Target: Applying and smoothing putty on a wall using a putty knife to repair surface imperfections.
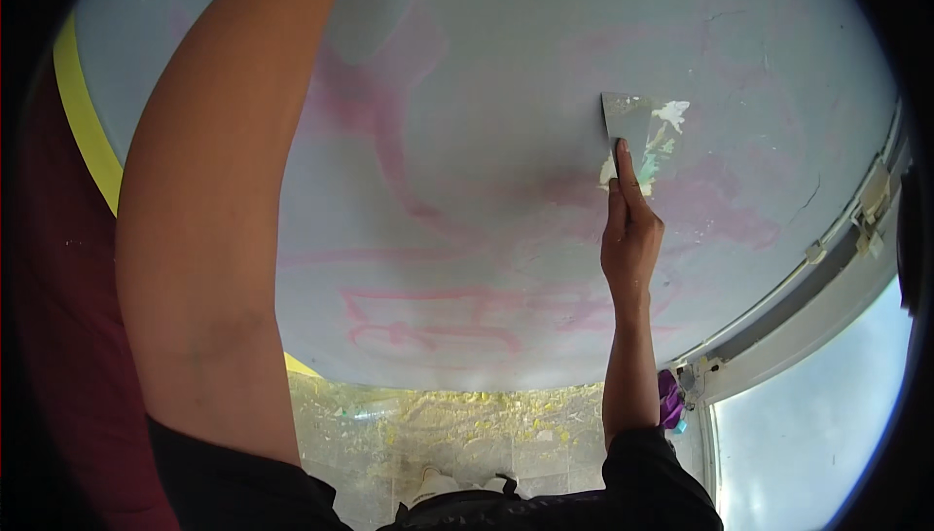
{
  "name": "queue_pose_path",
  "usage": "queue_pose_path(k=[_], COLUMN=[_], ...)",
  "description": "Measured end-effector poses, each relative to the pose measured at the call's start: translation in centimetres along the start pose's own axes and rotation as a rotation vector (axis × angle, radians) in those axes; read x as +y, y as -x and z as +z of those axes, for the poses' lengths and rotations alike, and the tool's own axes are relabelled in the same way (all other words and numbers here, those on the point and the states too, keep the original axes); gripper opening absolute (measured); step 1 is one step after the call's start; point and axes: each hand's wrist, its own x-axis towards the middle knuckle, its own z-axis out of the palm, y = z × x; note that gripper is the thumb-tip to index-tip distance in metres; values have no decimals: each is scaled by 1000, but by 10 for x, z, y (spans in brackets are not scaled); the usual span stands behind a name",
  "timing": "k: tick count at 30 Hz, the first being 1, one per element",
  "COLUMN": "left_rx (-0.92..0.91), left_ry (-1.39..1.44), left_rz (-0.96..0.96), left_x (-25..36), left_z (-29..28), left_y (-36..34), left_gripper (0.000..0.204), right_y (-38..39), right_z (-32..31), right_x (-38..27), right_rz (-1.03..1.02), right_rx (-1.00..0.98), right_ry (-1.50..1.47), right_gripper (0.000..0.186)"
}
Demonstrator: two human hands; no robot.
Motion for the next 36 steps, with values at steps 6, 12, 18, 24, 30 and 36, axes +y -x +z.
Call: queue_pose_path(k=[6, 12, 18, 24, 30, 36], left_rx=[5, 25, 6, -26, -11, 73], left_ry=[-1, 21, -18, 37, 48, 13], left_rz=[-8, 18, -23, -28, -43, 46], left_x=[-1, -8, -5, 4, 0, -8], left_z=[0, -2, 1, -4, -2, 7], left_y=[-1, -2, 1, 0, 1, -1], left_gripper=[56, 57, 56, 55, 55, 56], right_y=[67, 23, 41, 53, 12, 24], right_z=[14, 8, 11, -10, -10, -88], right_x=[28, 13, 33, 56, 44, 95], right_rz=[-108, -87, 6, -99, -187, -332], right_rx=[5, -7, -135, -68, -87, -136], right_ry=[-66, -59, 92, 28, 196, 464], right_gripper=[48, 49, 51, 53, 51, 56])
